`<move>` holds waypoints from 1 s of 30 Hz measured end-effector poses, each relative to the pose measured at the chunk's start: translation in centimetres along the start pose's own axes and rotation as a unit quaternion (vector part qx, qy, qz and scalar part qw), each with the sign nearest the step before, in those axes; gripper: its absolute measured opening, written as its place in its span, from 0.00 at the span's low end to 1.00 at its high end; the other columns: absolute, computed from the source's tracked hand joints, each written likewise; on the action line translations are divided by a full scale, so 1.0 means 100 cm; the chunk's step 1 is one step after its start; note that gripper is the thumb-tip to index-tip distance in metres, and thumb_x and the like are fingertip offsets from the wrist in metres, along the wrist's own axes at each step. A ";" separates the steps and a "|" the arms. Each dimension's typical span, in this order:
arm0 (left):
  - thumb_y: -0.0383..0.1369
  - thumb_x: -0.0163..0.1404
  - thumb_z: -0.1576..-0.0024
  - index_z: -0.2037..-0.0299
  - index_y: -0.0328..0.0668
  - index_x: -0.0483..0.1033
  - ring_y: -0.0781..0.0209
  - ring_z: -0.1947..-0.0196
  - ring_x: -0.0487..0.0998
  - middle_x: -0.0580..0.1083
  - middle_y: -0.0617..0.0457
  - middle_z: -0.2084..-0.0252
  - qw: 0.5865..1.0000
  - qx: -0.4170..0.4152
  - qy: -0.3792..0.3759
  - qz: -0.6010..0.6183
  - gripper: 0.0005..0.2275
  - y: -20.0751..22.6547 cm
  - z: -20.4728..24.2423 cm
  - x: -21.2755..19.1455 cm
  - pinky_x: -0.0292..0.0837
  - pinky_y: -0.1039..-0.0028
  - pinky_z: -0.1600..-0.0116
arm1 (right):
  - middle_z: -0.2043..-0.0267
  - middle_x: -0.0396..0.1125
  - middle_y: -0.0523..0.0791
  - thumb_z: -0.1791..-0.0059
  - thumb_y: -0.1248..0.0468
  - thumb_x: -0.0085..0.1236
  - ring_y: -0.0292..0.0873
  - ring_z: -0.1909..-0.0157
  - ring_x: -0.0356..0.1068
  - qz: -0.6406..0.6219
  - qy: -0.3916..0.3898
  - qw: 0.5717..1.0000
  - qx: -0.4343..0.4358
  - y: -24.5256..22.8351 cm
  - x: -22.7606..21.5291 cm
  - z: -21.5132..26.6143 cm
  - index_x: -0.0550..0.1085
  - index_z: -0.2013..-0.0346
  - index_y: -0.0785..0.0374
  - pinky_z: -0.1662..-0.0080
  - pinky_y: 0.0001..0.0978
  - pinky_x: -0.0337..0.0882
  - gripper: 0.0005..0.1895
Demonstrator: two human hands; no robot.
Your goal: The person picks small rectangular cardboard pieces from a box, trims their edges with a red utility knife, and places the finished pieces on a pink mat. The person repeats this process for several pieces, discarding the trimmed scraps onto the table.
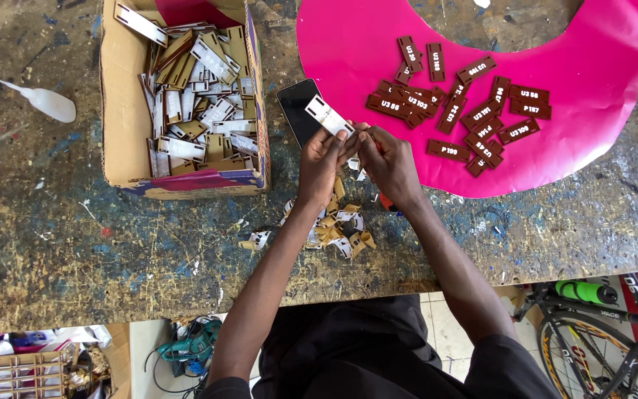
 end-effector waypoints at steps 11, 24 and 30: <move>0.29 0.54 0.26 0.29 0.22 0.72 0.34 0.37 0.82 0.81 0.26 0.39 0.998 0.011 -0.013 -0.056 0.19 0.013 0.004 0.009 0.82 0.50 0.31 | 0.83 0.67 0.46 0.33 0.65 0.52 0.39 0.83 0.70 -0.010 -0.004 1.000 -0.003 0.004 0.002 0.000 0.81 0.62 0.62 0.73 0.30 0.71 0.15; 0.28 0.54 0.26 0.30 0.23 0.73 0.35 0.37 0.83 0.81 0.26 0.39 0.998 0.016 -0.015 -0.058 0.18 0.002 0.000 0.001 0.83 0.50 0.31 | 0.82 0.67 0.46 0.32 0.65 0.51 0.39 0.83 0.69 -0.023 -0.012 1.000 -0.002 0.005 0.003 0.000 0.80 0.61 0.64 0.74 0.31 0.70 0.16; 0.29 0.57 0.27 0.32 0.22 0.74 0.35 0.39 0.84 0.81 0.26 0.40 0.997 0.010 -0.026 -0.072 0.18 0.000 -0.002 -0.010 0.83 0.50 0.32 | 0.80 0.68 0.47 0.31 0.64 0.49 0.39 0.82 0.69 -0.045 -0.026 0.999 0.000 -0.005 0.005 0.001 0.79 0.61 0.66 0.73 0.30 0.70 0.17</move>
Point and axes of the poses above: each hand's wrist, its own z-axis away from the middle knuckle, its own x-axis out of the palm, y = z × x, the point moved 7 cm from there along -z, towards the middle knuckle
